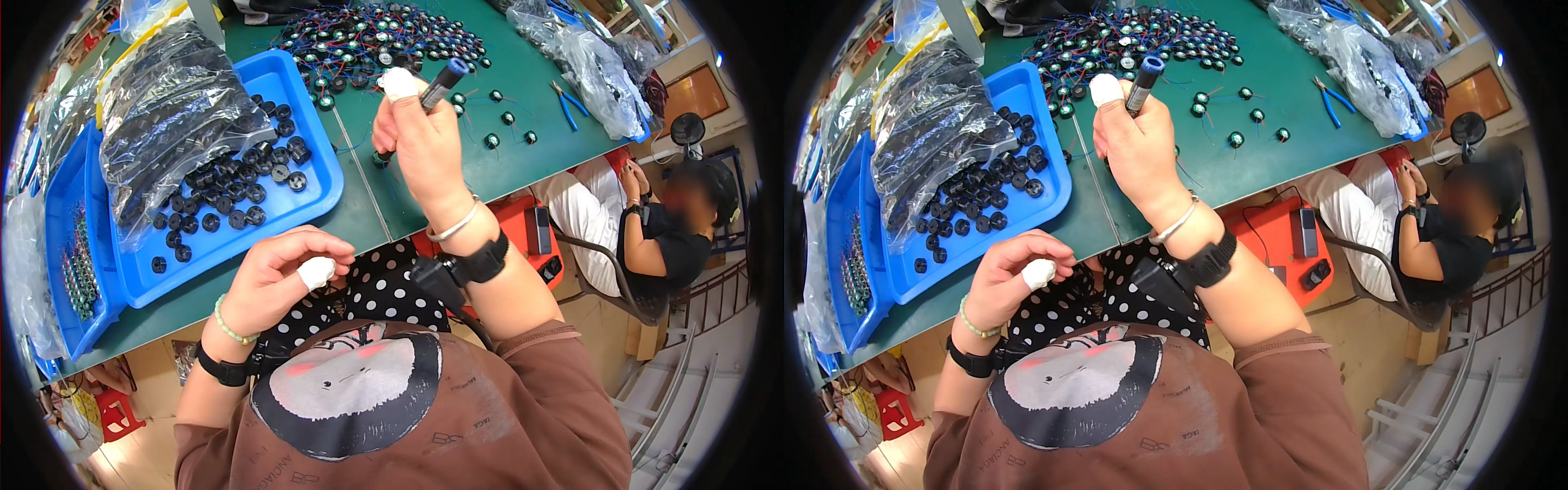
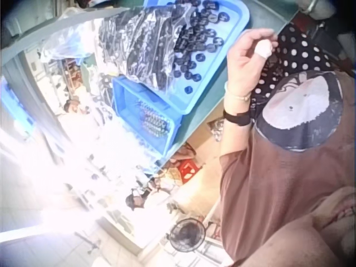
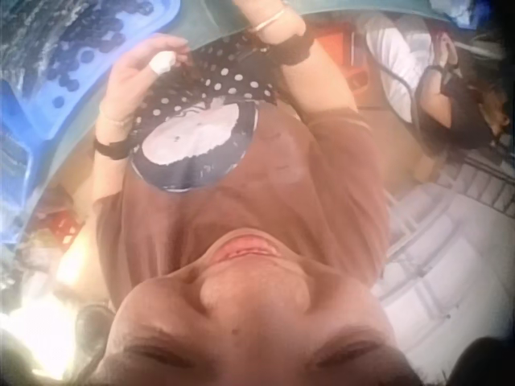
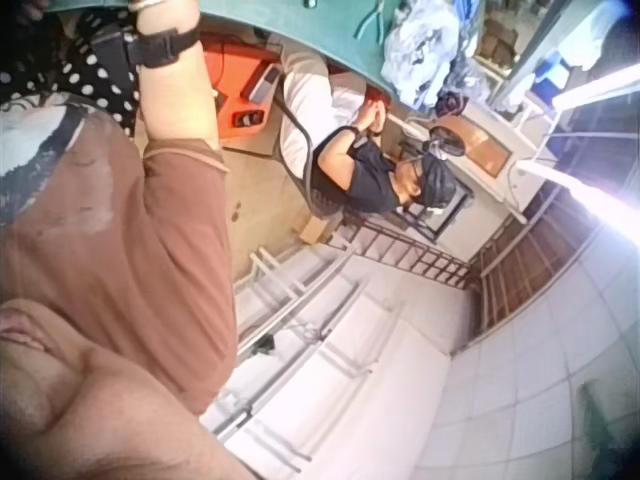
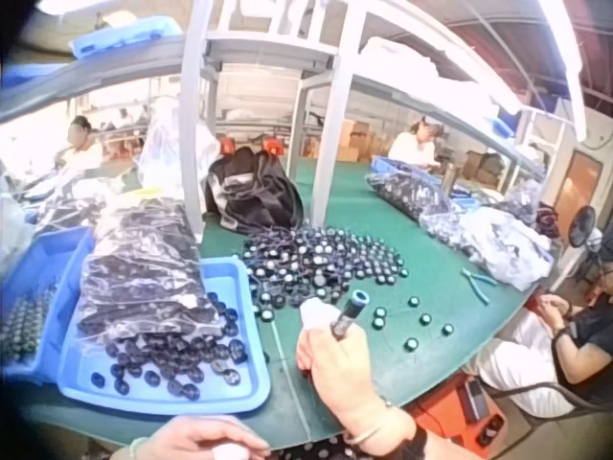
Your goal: Assembling small green components and black spacers onto a wire or string at a manufacturing workstation.
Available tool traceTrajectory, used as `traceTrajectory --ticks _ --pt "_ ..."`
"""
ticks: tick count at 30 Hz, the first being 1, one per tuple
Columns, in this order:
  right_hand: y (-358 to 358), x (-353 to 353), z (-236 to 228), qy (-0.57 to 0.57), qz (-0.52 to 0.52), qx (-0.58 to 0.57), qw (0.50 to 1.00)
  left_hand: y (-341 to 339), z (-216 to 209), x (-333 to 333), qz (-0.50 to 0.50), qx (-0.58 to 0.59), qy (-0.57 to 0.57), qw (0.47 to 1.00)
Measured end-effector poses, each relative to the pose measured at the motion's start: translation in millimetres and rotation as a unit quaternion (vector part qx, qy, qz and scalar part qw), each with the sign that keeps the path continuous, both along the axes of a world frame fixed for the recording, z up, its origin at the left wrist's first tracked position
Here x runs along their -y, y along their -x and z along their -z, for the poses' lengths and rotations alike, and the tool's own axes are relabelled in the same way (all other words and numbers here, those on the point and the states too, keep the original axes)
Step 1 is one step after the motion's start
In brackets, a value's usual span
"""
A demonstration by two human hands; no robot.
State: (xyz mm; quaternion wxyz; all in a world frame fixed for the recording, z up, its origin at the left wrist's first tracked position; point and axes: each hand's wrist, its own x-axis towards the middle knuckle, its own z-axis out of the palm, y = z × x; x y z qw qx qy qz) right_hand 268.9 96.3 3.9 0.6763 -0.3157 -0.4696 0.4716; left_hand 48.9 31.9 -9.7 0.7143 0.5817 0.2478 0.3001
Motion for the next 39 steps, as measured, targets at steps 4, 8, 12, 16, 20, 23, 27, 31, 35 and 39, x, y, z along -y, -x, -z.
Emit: traceTrajectory --ticks 4,8,12,16,20,23,27,31,35,39 --pt "1 -3 6 0.038 0.018 0.015 0.999 -1 -1 1 -0.004 0.001 0.041 0.999" --pt "2 -2 2 0.031 0.029 0.082 0.996 0 -1 0 0.015 0.011 0.033 0.999" --pt "3 -2 14 0.038 0.019 0.101 0.994 1 -3 -4 0.029 -0.038 -0.054 0.997" --pt "2 -6 19 0.002 0.028 0.154 0.988 1 -4 -5 0.040 -0.059 -0.107 0.992" --pt "5 -4 21 -0.055 0.083 0.225 0.969 -6 -8 -6 0.036 -0.073 -0.083 0.993" --pt "-2 -13 20 0.075 0.018 0.135 0.988 -1 -7 -2 0.024 -0.058 -0.058 0.996" --pt "-1 -9 22 0.061 0.019 0.111 0.992 -1 -3 7 -0.005 -0.046 -0.049 0.998" --pt "-5 -2 17 0.014 0.034 0.082 0.996 -4 -2 7 -0.001 -0.027 -0.044 0.999" --pt "-32 8 -17 -0.099 0.080 -0.055 0.990 -7 -5 6 0.014 -0.031 -0.044 0.998" --pt "-81 44 -33 -0.076 0.173 0.058 0.980 -8 -16 7 0.035 -0.065 -0.089 0.993"
